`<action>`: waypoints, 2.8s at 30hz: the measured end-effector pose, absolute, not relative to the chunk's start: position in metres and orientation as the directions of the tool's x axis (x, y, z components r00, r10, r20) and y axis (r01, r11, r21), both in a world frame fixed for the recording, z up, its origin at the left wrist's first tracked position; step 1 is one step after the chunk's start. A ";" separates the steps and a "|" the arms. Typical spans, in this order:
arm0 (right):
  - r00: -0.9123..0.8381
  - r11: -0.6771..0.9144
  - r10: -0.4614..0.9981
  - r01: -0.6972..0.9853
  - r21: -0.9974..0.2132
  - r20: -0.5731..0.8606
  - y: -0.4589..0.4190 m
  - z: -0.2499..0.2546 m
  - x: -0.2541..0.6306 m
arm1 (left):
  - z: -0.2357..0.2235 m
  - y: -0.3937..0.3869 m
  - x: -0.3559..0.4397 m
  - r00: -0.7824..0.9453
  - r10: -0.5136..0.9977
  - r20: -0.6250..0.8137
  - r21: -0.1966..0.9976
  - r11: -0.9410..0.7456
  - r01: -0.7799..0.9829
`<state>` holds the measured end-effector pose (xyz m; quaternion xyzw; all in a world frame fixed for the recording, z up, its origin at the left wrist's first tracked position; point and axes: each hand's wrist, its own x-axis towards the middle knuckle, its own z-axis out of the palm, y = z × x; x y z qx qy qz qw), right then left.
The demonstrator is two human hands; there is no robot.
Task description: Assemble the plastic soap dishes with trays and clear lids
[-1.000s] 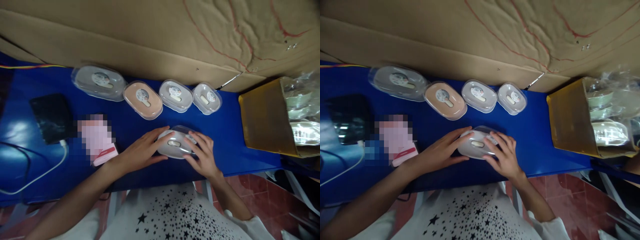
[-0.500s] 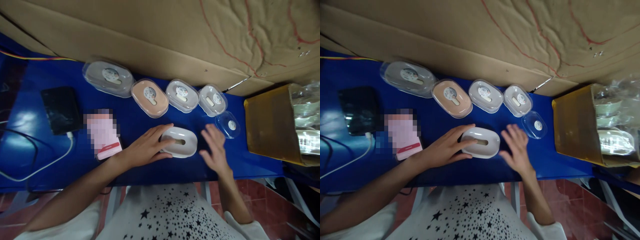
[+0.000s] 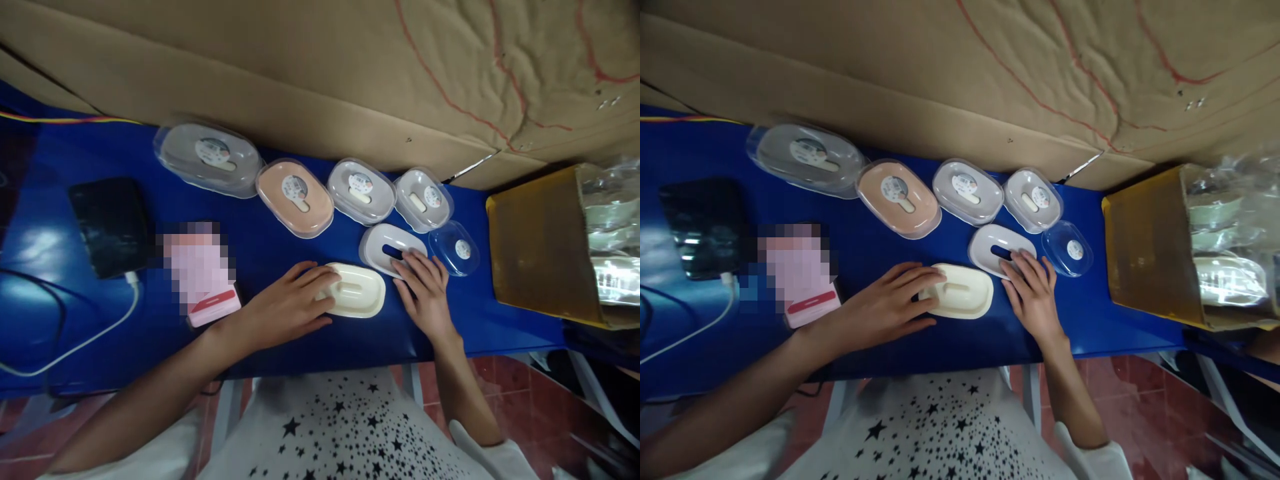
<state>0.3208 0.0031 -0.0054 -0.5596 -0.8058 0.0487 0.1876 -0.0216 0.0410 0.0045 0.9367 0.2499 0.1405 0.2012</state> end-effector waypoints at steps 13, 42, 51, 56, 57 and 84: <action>-0.511 0.576 0.817 0.746 -0.334 0.267 -0.011 0.007 0.267 | -0.003 0.046 -0.019 0.697 0.683 0.219 0.454 -0.704 0.547; -0.518 0.524 0.837 0.663 -0.535 0.177 -0.005 0.011 0.299 | -0.007 0.042 -0.021 0.649 0.750 0.128 0.768 -0.489 0.414; -0.630 0.642 0.755 0.653 -0.402 0.181 0.015 0.008 0.282 | -0.006 0.042 -0.022 0.676 0.732 0.080 0.776 -0.471 0.419; -0.620 0.661 0.749 0.675 -0.328 0.235 0.007 -0.003 0.292 | -0.004 0.042 -0.019 0.678 0.729 0.090 0.775 -0.479 0.412; -0.613 0.657 0.753 0.687 -0.309 0.239 0.006 -0.004 0.293 | -0.004 0.042 -0.018 0.678 0.729 0.095 0.774 -0.483 0.410; 0.004 0.076 0.911 0.981 -0.178 0.412 0.010 -0.010 0.428 | 0.007 0.071 -0.043 0.433 0.858 0.278 0.374 -0.512 0.773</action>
